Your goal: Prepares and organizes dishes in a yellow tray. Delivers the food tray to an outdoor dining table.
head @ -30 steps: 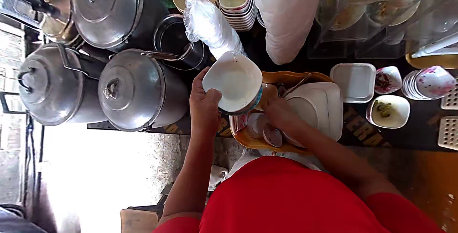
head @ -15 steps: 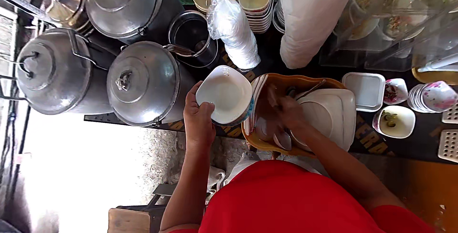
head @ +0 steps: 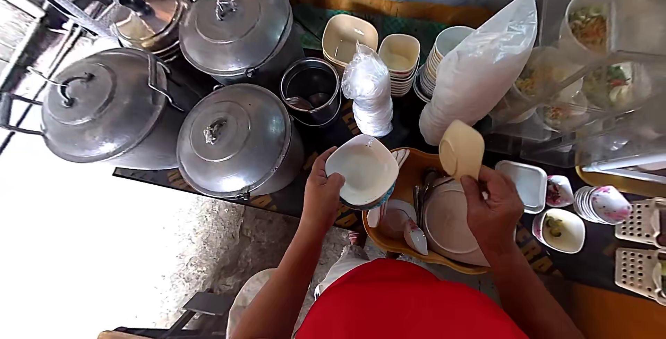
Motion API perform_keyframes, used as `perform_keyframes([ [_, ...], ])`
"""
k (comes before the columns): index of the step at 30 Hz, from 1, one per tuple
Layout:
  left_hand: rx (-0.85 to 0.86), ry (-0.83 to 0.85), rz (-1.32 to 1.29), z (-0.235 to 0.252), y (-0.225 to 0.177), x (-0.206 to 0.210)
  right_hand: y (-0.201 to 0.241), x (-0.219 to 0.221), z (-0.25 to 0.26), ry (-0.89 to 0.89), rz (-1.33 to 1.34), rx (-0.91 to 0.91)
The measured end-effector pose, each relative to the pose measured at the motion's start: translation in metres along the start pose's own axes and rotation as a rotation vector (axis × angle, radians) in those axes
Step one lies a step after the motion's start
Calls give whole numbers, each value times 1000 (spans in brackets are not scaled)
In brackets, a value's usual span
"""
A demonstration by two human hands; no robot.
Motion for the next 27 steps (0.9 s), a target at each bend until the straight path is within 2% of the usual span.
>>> perform_keyframes([
  [2, 1, 23, -14, 2, -2, 0, 28, -4, 21, -83, -71, -184],
  [7, 11, 81, 2, 1, -1, 1, 70, 4, 42, -141, -90, -472],
  [16, 43, 109, -2, 0, 6, 13, 75, 32, 2, 25, 30, -696],
  [19, 71, 128, -54, -3, 3, 25, 67, 31, -7, 27, 61, -685],
  [21, 84, 115, -107, -2, 1, 33, 57, 20, -2, -31, 73, -605],
  [27, 138, 180, -207, -3, -4, 56, 21, -50, 31, -236, 97, -300],
])
Point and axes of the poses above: each hand's wrist, its own z-axis towards the middle knuckle, its own x-axis out of the palm, y = z × x, the point moved 8 cm from there along z, towards the middle knuckle, and after that the axes turned 10 degrees about -z, right-handed, at the moved point
